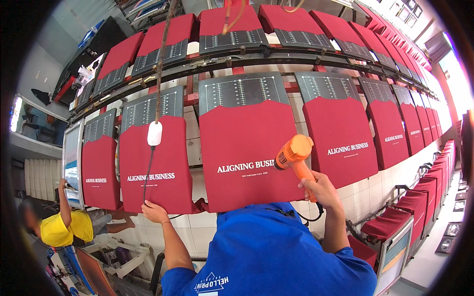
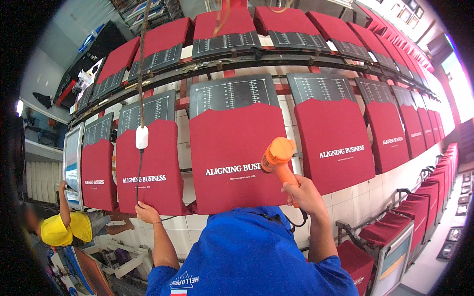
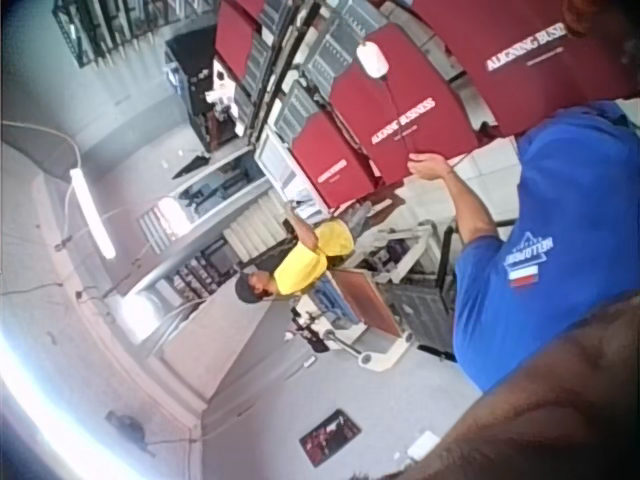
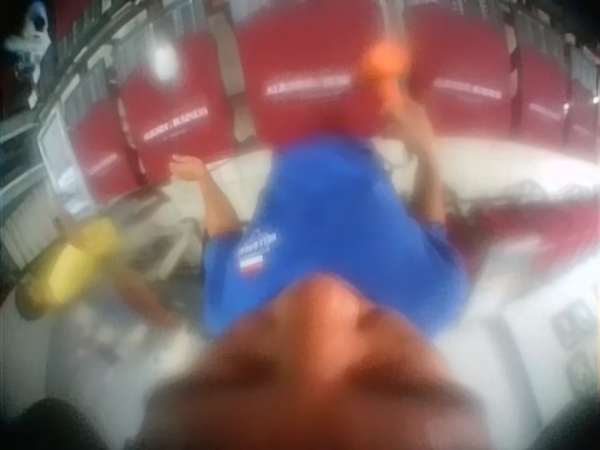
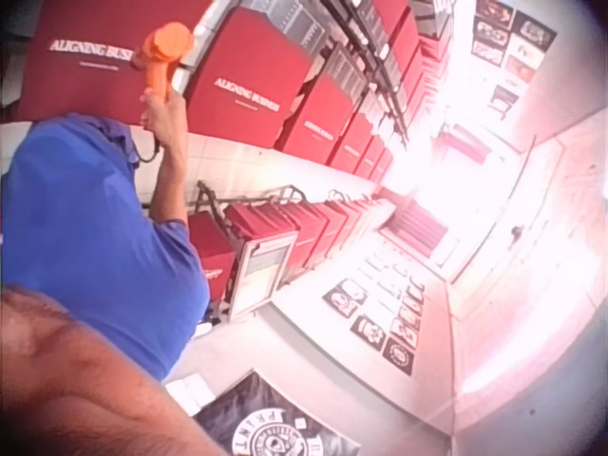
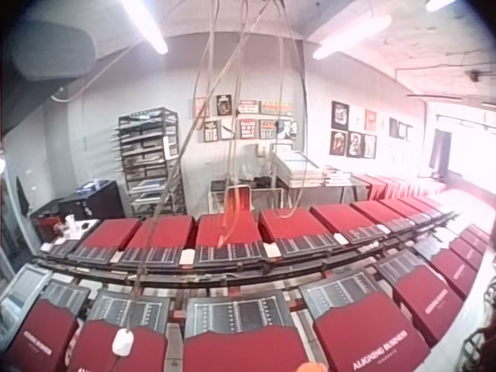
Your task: The person uses a heat gun to dry the ink on several red shirts that are placed on a screen-printing press.
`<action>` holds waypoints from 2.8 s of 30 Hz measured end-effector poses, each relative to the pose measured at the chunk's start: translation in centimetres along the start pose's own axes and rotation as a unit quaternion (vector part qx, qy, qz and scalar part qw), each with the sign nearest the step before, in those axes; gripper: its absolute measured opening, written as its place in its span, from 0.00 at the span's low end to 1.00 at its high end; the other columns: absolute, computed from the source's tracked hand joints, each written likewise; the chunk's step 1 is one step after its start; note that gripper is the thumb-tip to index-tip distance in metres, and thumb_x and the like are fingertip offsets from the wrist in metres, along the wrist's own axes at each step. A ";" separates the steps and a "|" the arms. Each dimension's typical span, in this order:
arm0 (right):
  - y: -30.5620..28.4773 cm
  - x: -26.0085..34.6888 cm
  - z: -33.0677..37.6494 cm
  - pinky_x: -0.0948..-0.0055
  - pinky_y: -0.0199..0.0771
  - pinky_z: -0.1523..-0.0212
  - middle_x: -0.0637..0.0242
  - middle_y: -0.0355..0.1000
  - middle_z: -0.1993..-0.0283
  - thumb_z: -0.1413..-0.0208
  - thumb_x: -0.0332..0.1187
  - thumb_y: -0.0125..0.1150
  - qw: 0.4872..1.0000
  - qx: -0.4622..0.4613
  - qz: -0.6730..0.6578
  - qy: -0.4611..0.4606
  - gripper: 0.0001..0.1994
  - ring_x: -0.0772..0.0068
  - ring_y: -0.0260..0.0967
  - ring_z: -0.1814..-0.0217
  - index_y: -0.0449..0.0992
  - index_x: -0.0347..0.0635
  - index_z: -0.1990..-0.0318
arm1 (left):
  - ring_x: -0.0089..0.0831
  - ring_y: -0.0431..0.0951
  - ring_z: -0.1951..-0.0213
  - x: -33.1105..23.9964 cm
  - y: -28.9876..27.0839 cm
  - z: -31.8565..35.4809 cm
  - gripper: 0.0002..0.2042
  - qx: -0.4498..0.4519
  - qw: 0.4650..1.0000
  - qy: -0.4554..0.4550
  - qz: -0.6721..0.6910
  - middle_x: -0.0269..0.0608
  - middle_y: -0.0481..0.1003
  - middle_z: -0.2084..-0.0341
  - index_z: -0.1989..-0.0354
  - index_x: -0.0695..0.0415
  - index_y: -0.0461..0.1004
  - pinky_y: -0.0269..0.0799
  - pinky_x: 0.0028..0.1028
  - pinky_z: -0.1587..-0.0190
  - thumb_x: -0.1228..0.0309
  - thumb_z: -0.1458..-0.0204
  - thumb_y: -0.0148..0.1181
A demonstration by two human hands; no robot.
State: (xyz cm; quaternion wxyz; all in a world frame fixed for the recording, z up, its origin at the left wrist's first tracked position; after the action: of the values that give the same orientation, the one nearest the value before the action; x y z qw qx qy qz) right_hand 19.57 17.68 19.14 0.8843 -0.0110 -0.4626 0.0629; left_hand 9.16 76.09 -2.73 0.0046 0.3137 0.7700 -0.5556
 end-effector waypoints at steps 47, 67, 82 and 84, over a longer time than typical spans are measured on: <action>3.3 0.4 -0.9 0.79 0.72 0.75 0.70 0.71 0.69 0.39 0.34 0.57 0.996 0.085 0.035 -0.023 0.19 0.84 0.67 0.78 0.70 0.31 0.46 | 0.54 0.71 0.59 -1.0 -0.7 0.3 0.20 -0.017 1.000 -0.004 0.022 0.53 0.74 0.64 0.64 0.64 0.71 0.65 0.48 0.56 0.56 0.35 0.45; 4.9 -0.2 -1.3 0.80 0.71 0.75 0.74 0.69 0.73 0.41 0.35 0.59 0.990 0.139 0.035 -0.003 0.23 0.84 0.67 0.77 0.69 0.32 0.41 | 0.55 0.71 0.59 -0.5 -0.9 0.3 0.20 0.012 1.000 0.028 -0.002 0.55 0.73 0.64 0.63 0.64 0.71 0.65 0.49 0.55 0.56 0.35 0.44; 10.4 -0.2 -0.1 0.80 0.69 0.77 0.72 0.70 0.73 0.40 0.34 0.58 0.998 0.064 0.001 -0.009 0.17 0.84 0.67 0.78 0.72 0.33 0.48 | 0.54 0.71 0.53 4.8 -1.0 -3.4 0.09 0.058 0.990 0.116 0.060 0.56 0.70 0.57 0.57 0.64 0.71 0.65 0.47 0.51 0.78 0.45 0.50; 11.3 -0.5 0.2 0.79 0.69 0.77 0.71 0.71 0.72 0.40 0.34 0.59 0.999 0.044 0.002 -0.022 0.16 0.84 0.67 0.78 0.72 0.33 0.49 | 0.53 0.70 0.53 6.2 -0.9 -5.3 0.10 0.026 0.994 0.094 0.050 0.54 0.70 0.57 0.56 0.64 0.71 0.64 0.48 0.50 0.80 0.47 0.51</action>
State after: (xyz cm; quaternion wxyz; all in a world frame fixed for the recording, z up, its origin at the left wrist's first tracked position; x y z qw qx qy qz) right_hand 17.97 28.81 17.96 0.8734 0.0282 -0.4787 0.0853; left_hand 5.54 83.46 -2.17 -0.0480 0.4022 0.7356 -0.5430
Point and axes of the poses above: each hand's wrist, its own z-axis away from the middle knuckle, its own y-axis out of the palm, x = y × z, the point moved 2 cm from there along -z, towards the middle knuckle
